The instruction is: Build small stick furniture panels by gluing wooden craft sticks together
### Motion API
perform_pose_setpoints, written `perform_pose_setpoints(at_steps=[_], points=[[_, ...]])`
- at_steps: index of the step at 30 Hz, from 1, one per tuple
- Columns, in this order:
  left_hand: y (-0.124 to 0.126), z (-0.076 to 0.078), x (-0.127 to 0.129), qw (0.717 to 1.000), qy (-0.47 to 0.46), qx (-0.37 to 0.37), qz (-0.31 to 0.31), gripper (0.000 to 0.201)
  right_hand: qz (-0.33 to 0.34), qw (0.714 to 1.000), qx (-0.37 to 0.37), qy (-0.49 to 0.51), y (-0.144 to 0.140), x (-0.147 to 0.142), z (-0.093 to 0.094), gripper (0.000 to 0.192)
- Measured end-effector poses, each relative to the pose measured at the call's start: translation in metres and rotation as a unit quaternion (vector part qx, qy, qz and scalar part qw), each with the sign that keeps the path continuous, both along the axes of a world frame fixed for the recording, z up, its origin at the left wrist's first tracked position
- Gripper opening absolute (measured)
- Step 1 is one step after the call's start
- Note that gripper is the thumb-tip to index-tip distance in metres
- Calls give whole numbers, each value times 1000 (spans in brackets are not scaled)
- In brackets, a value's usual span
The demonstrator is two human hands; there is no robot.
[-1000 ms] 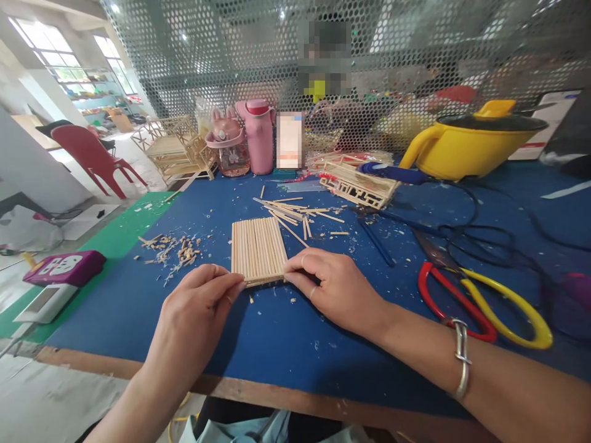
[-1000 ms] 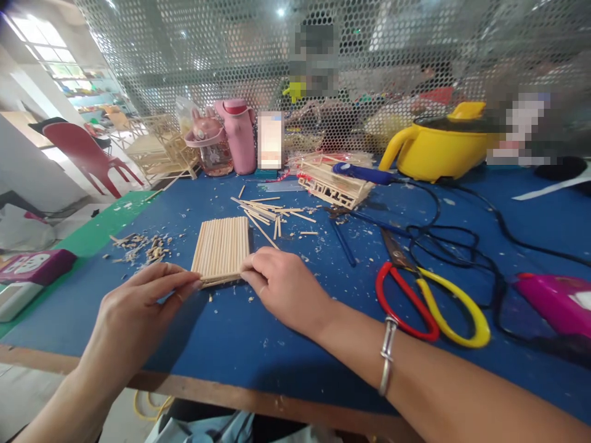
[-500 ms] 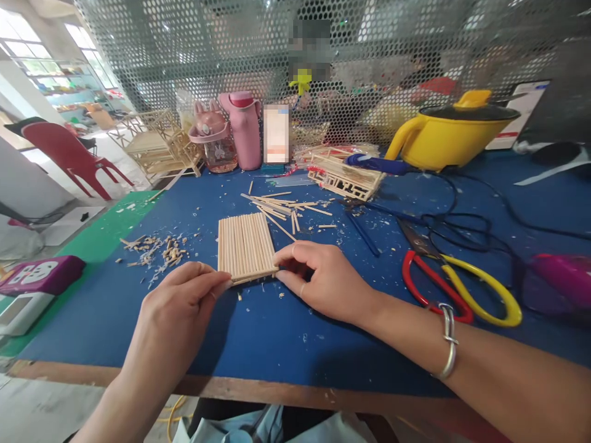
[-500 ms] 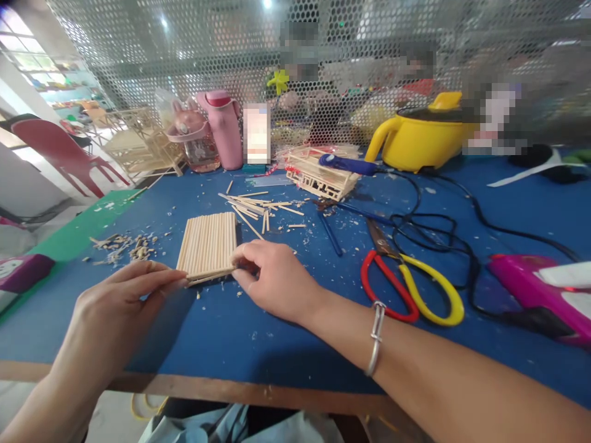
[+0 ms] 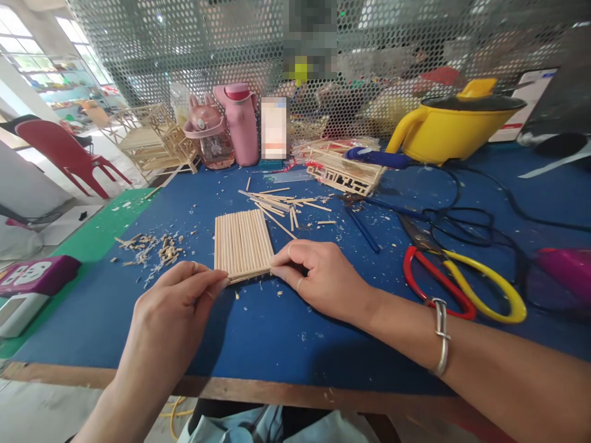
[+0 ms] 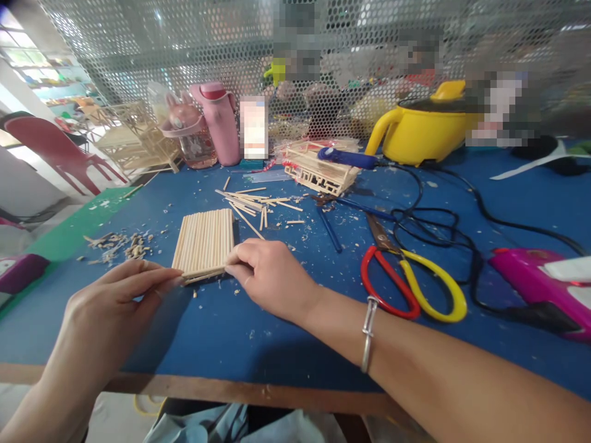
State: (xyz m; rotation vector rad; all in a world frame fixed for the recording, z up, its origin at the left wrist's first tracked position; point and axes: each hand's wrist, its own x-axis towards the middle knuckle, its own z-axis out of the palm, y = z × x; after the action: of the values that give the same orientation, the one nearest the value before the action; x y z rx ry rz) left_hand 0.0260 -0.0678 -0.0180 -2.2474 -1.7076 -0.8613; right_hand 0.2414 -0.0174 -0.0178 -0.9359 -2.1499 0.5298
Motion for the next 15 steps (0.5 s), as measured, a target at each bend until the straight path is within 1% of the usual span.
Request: perform_pose_setpoints(at_steps=[4,7,9,12,15], points=[[-2,-3,2,1000,-19,-7,18,17,-9,1000,-2,-11,0,-1,2,11],[-6,-6,4,998,-51,-8,27,17,-8,1000,4,-12,-1,-1,3,11],[-7,-8,5,995,-87,-15,42,17,-7,1000,11,-12,0,-1,3,11],[-8,-9,6,983,-158,-44,83,19,-8,1000,20,-14,1,-1,2,11],[-8,-8,6,972,-200,-71,99,13,-10,1000,21,-21,1,-1,1,10]])
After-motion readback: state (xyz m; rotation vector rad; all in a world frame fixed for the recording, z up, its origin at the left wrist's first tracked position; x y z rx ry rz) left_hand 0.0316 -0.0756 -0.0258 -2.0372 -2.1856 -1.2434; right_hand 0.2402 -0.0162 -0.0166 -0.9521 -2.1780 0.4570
